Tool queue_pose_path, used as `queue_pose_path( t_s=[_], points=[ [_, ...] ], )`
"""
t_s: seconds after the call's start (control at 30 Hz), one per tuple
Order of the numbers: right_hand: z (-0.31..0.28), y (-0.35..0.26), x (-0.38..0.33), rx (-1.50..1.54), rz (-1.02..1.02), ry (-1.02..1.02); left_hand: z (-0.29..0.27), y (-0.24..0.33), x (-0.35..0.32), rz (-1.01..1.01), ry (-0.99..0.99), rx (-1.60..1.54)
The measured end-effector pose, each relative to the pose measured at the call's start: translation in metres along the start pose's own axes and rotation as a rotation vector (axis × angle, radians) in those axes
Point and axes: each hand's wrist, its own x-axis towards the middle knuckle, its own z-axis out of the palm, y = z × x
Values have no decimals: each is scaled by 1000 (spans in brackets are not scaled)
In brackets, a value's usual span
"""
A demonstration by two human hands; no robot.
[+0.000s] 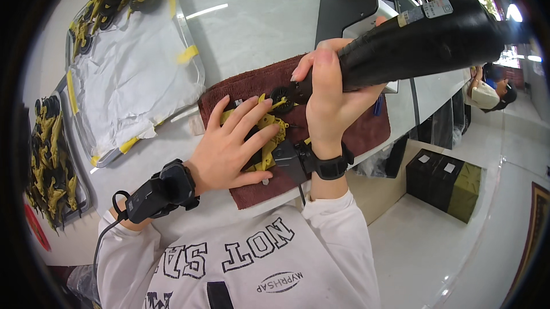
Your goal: The recorder uses an electric screwdriver to assemble small plastic toy motorcycle components at a manufacturing workstation.
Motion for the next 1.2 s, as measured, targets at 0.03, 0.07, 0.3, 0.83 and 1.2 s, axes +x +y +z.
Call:
queue_pose_path(
  t_s=[0.03,0.07,0.3,0.83,1.2],
  points=[
    [0,1,0,-1,6,-6,1,-1,1,-3,2,-4],
    [0,1,0,-10,7,-37,0,-3,3,-10,4,-8],
    [-1,-3,-7,-155,-54,-125,-4,-2,7,-20,-29,-16],
    [-76,-24,71,-313,-311,255,-2,-2,5,-22,-38,3],
    [-31,-53,-53,156,-238,-304,-1,-5,3,-50,10,-71]
  ],
)
